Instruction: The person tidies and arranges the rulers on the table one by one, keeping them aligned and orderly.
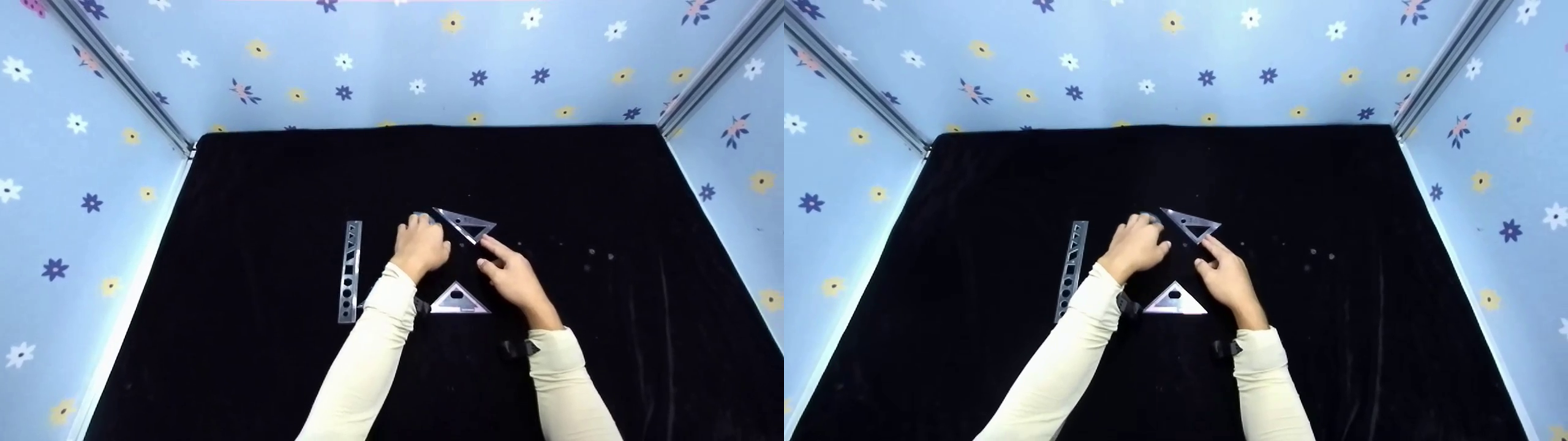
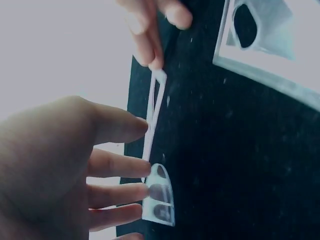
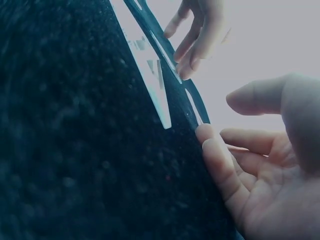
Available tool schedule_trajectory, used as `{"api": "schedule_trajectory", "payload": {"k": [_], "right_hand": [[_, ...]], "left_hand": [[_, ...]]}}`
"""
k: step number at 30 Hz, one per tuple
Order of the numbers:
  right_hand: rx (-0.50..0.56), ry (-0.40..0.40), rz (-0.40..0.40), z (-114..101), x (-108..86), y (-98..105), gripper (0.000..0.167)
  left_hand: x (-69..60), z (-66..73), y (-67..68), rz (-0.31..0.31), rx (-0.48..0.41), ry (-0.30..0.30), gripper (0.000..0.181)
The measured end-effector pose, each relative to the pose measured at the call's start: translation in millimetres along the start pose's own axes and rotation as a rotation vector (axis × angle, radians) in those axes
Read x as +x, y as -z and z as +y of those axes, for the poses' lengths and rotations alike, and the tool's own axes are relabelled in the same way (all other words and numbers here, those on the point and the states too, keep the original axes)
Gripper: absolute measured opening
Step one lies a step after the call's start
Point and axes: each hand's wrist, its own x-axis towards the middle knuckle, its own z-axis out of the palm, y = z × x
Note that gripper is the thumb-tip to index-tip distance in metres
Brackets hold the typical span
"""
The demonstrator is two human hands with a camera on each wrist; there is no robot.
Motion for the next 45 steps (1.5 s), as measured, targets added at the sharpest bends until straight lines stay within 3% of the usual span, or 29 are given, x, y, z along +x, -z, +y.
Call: {"api": "schedule_trajectory", "payload": {"k": [9,21,31,38,45], "right_hand": [[0.106,-0.065,0.013,0.5,1.1,0.4,0.056],[0.588,-0.158,-0.014,0.7,0.2,4.7,0.062],[0.901,-0.153,-0.072,2.2,0.5,2.9,0.072],[0.933,-0.177,-0.047,2.5,1.3,1.9,0.07],[0.916,-0.211,-0.068,1.0,2.6,2.7,0.068]], "left_hand": [[13.4,-9.8,-7.0,0.006,-0.113,0.047,0.061],[16.2,-8.5,-5.0,0.028,-0.115,0.054,0.056],[17.5,-11.6,-5.3,-0.034,-0.164,0.038,0.059],[19.7,-10.8,-9.3,-0.027,-0.164,0.042,0.057],[19.5,-9.2,-9.4,-0.022,-0.223,0.06,0.056]]}}
